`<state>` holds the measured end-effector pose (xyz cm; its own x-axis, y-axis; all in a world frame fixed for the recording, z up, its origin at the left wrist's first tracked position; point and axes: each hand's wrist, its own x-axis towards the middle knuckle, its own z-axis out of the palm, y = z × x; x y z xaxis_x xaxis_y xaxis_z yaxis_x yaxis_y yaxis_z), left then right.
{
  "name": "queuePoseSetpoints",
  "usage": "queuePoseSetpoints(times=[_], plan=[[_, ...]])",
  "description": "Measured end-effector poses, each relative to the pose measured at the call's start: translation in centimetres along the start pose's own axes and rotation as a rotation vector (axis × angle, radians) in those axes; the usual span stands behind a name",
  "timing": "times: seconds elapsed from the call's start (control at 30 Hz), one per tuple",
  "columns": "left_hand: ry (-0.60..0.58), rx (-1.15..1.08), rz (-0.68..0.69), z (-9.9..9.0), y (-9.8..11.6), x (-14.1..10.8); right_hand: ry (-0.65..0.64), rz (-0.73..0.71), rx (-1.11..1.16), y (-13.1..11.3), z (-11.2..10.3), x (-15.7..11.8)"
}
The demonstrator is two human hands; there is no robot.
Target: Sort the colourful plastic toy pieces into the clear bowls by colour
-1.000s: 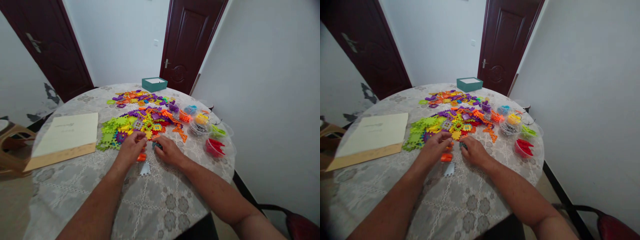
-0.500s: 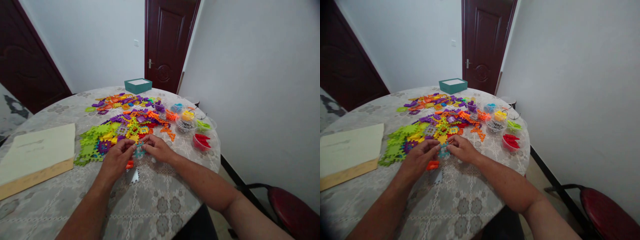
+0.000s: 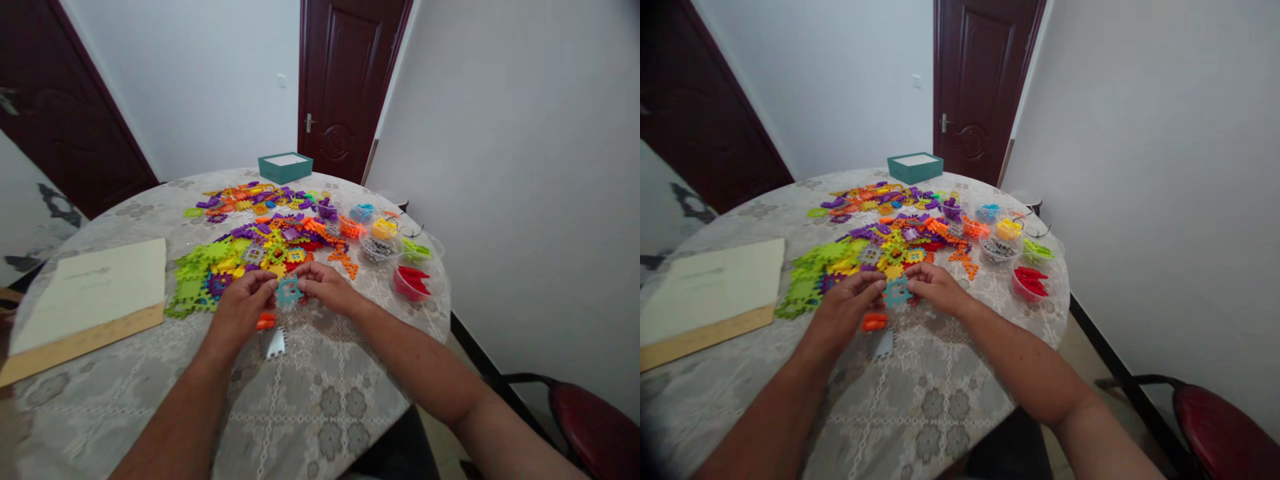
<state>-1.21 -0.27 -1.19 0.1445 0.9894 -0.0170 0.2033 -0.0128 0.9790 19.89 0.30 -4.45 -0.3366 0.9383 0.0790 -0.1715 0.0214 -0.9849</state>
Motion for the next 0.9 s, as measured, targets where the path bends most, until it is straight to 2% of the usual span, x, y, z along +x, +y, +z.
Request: queuePoseSetpoints(times=[0.3,0.53,0.67,0.8,0.9], plan=[[-0.025,-0.005,-0.01,0.1,-0.5,0.1,0.03,-0.017,-0.053,-0.3,0.2,-0.2],[0.028,0.024,0.021,0.0,-0.7,0.4,0.214,-0.154,-0.299,-1.0,-1.2,0.0],[0.029,0.022,0.016,0.0,-0.5,0.3,0.279,-0.171,-0.371,-1.3,-1.8,0.0],[0.002,0.041,0.006,0.0,-0.4,0.3,0.274,-0.131,-0.315,-1.4,-1.4,0.0],[-0.076,0.079,-0.002,0.0,-0.6,0.3,0.258,-0.079,-0.226,-1.4,-0.8,0.0]])
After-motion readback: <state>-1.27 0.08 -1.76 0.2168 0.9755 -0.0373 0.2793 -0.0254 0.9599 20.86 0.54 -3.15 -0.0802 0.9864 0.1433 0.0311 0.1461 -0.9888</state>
